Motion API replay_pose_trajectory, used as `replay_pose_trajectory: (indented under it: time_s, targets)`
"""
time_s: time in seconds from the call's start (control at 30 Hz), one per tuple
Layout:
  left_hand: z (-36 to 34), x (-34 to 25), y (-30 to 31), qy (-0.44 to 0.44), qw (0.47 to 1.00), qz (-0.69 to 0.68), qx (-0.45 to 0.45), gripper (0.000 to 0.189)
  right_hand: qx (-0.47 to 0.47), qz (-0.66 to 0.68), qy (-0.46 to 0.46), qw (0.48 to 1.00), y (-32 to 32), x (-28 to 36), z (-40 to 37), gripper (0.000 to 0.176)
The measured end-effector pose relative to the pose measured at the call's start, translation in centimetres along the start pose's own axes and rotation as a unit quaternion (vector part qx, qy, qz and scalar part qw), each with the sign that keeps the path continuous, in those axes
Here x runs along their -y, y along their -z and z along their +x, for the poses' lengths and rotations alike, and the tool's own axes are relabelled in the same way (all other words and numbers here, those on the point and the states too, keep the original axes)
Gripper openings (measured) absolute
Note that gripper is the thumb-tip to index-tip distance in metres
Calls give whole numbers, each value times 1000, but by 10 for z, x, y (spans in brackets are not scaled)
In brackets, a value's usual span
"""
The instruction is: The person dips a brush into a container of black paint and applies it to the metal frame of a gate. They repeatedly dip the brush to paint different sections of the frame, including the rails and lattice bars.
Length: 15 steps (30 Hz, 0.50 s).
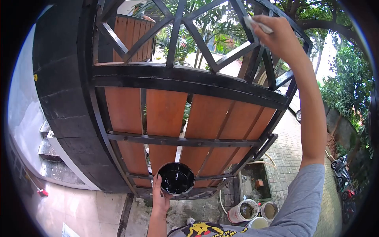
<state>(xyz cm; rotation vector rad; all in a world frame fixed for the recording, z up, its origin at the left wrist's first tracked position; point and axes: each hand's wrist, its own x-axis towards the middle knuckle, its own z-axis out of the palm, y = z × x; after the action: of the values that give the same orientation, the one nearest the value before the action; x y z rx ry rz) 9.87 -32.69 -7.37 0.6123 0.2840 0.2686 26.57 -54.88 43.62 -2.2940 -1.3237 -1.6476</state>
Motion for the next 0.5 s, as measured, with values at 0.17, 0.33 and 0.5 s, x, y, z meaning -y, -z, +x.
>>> replay_pose_trajectory:
  time_s: [0.17, 0.33, 0.5]
  targets:
    - [-5, 0, -3, -6, 1000, 2, 10, 42, 77, -83, 71, 991, 8, -8, -1, 21]
    - [-6, 5, -14, 12, 1000, 10, 19, 44, 74, -114, 96, 986, -8, -15, -2, 19]
    - [-5, 7, -24, 22, 999, 33, 24, 49, 72, -135, 52, 987, -21, -6, -10, 20]
